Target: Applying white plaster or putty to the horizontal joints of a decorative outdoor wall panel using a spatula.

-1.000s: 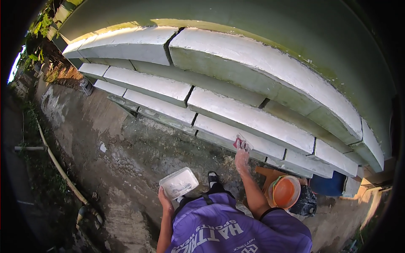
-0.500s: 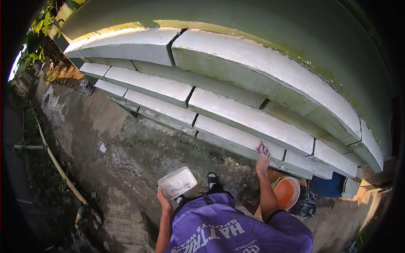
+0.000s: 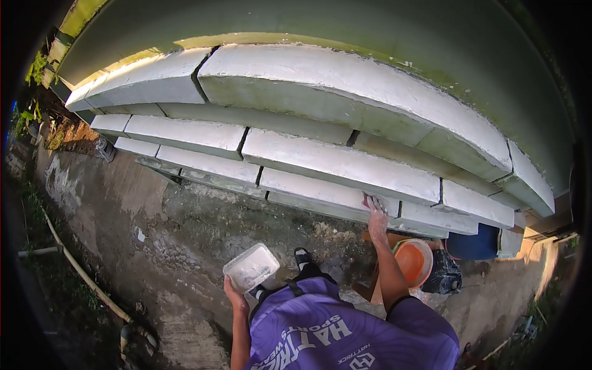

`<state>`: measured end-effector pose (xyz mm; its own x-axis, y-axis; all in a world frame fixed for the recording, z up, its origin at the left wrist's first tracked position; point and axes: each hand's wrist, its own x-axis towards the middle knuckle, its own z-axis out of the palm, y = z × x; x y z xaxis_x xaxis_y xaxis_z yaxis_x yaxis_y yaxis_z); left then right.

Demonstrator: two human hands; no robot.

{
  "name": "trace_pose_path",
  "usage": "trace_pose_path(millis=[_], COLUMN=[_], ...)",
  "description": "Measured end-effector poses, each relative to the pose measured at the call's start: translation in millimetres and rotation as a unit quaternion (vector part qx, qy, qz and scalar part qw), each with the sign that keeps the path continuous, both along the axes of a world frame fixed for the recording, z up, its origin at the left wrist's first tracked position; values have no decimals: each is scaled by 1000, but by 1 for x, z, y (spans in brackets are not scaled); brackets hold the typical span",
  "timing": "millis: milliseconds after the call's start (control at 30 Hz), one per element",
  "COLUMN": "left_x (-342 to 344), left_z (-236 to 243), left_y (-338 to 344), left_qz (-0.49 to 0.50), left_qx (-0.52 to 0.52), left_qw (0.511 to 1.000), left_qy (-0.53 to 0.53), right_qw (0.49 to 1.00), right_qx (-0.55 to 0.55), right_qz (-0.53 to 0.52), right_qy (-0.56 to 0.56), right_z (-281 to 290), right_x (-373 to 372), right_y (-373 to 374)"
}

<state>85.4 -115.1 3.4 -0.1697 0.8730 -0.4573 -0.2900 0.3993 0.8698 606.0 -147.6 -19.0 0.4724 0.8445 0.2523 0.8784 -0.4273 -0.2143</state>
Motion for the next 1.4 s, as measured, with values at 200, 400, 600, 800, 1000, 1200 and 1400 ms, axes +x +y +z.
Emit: trace_pose_path(millis=[200,400,600,800,1000,1200,1400], left_x=[5,22,47,73,75,66,50], left_z=[7,8,4,-12,-21,-7,-1], left_y=[-1,0,5,1,-16,-23,-51], left_qz=[-16,11,-22,0,-26,-69,-92], left_qx=[-8,-19,-9,7,-13,-10,-30], left_qw=[1000,1000,999,997,998,997,993], left_qy=[-20,-16,-34,-72,-57,-40,-62], right_qw=[999,980,1000,997,978,973,975], right_qx=[-5,-26,-8,-57,-2,39,-11], right_qz=[23,128,-14,46,105,11,-26], right_qy=[-24,153,19,10,181,225,220], right_z=[-25,13,1,-23,22,21,20], right_x=[-2,-31,17,-13,-59,-72,-99], right_y=[-21,-30,-11,-21,-50,-87,-126])
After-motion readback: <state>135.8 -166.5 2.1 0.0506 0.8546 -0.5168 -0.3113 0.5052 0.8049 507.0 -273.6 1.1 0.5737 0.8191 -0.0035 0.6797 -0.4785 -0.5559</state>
